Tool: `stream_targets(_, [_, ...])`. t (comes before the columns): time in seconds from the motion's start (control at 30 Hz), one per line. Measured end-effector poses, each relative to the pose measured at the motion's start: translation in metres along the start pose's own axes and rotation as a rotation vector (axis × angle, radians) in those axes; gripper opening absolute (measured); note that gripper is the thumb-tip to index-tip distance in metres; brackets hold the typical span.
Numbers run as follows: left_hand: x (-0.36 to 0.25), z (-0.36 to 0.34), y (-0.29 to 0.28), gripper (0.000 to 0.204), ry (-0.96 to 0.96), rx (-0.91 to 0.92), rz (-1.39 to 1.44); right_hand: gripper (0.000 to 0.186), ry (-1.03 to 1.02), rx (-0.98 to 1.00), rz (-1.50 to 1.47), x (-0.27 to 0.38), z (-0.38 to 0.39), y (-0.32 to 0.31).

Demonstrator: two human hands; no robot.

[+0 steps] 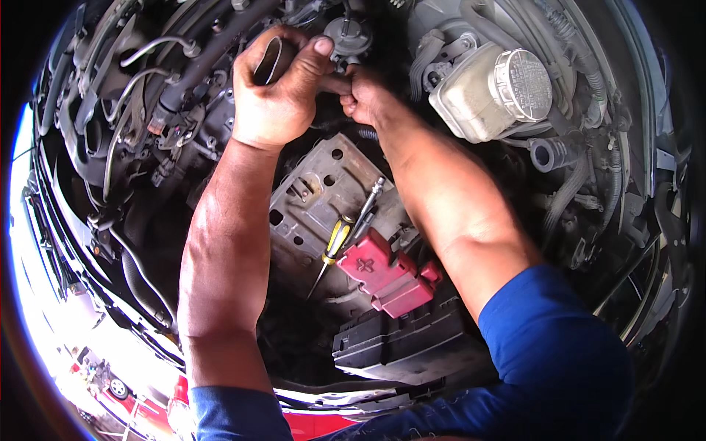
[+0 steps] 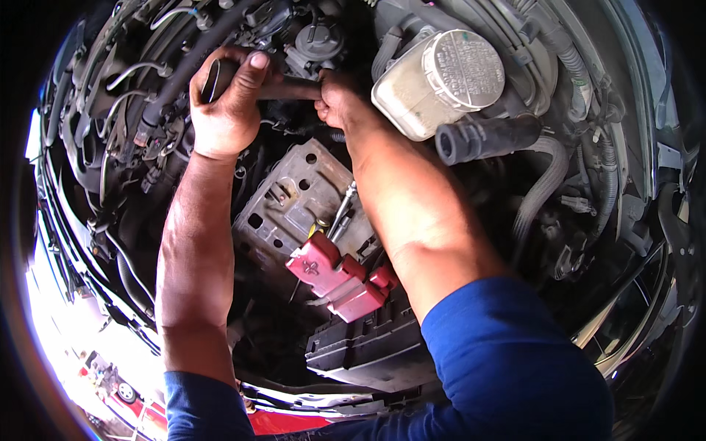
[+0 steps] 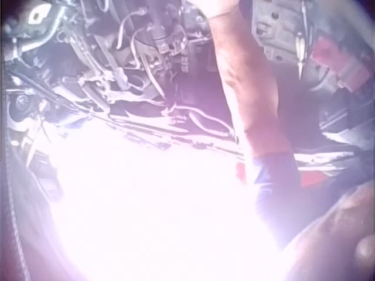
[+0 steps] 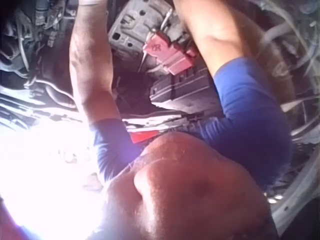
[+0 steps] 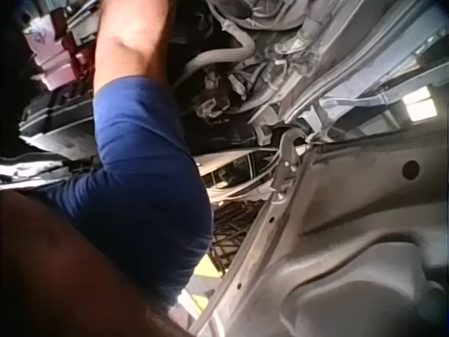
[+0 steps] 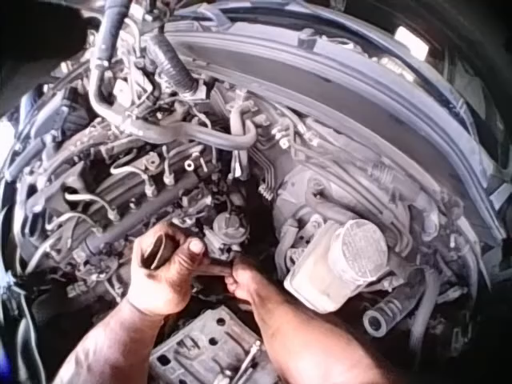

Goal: Repairing or maintaining internal components of a car engine bay.

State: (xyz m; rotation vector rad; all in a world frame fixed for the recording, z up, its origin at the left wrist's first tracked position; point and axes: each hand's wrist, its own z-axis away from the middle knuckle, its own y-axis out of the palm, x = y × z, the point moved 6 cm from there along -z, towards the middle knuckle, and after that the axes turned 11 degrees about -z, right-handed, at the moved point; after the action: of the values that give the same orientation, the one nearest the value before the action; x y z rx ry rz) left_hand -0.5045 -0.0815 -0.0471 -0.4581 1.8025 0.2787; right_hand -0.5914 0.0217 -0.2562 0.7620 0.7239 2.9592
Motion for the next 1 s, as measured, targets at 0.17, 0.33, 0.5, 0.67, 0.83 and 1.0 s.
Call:
stream_targets(0.17, [0.0, -0.005, 0.001, 0.018, -0.058, -0.022, 0.047, 0.021, -0.003, -0.026, 0.068, 0.003, 0.004, 0.001])
stream_targets(0.33, [0.001, -0.005, 0.002, 0.016, -0.096, -0.011, 0.021, 0.017, 0.039, -0.054, 0.064, 0.0, 0.007, 0.001])
stream_targets(0.5, [0.006, -0.004, 0.006, 0.016, -0.187, -0.007, 0.168, 0.018, 0.016, -0.027, 0.022, 0.002, 0.006, 0.002])
stream_targets(0.67, [-0.001, -0.01, 0.007, 0.019, -0.087, -0.019, 0.013, 0.022, 0.019, -0.029, 0.056, 0.003, 0.01, 0.003])
stream_targets(0.83, [0.001, -0.013, 0.005, 0.02, -0.124, -0.066, 0.018, 0.019, -0.002, 0.029, 0.021, 0.005, 0.014, 0.011])
stream_targets(1.0, [0.002, -0.014, 0.008, 0.018, -0.145, -0.068, -0.031, 0.025, 0.051, -0.02, 0.023, 0.004, 0.014, 0.007])
